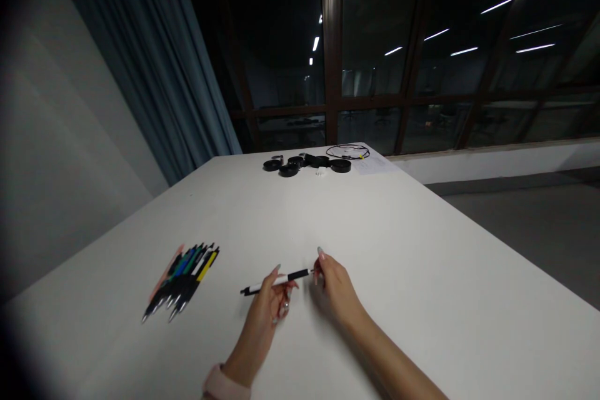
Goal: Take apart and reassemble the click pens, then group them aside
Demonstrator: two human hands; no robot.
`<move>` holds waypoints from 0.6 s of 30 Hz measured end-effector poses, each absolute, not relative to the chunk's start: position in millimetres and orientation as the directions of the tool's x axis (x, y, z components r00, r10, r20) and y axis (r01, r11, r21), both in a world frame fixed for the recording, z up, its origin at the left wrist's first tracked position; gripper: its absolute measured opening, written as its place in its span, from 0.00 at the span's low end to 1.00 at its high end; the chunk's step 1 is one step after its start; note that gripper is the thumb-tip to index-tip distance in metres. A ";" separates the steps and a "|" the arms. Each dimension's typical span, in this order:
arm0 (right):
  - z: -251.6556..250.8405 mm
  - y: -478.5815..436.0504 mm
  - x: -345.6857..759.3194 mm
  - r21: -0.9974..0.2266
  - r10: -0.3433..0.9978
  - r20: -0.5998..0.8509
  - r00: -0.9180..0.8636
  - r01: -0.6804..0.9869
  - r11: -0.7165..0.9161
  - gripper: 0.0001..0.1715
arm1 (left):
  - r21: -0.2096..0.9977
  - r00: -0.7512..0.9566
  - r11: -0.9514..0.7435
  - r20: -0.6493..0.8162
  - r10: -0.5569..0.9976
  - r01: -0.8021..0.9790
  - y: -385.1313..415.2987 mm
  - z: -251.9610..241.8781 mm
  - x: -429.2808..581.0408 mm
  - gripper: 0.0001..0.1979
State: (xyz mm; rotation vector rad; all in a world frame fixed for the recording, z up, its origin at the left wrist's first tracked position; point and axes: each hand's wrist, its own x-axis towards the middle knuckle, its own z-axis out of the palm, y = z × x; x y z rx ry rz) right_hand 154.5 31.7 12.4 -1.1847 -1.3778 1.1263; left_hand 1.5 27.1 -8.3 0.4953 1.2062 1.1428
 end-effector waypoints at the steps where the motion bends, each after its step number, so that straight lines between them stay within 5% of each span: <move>1: 11.7 33.5 155.9 -0.992 0.995 0.084 -0.052 0.095 0.088 0.31 | 0.811 -0.063 0.409 -0.475 0.878 -0.418 27.3 -7.8 0.8 0.28; 9: 11.9 36.4 155.7 -0.997 0.996 0.079 -0.039 0.015 0.079 0.20 | 0.818 -0.084 0.404 -0.475 0.876 -0.410 25.1 -3.9 -0.7 0.28; 18: 14.0 35.6 155.9 -0.997 0.996 0.078 -0.046 -0.025 0.077 0.21 | 0.833 -0.106 0.377 -0.452 0.886 -0.404 23.4 -0.2 -1.3 0.27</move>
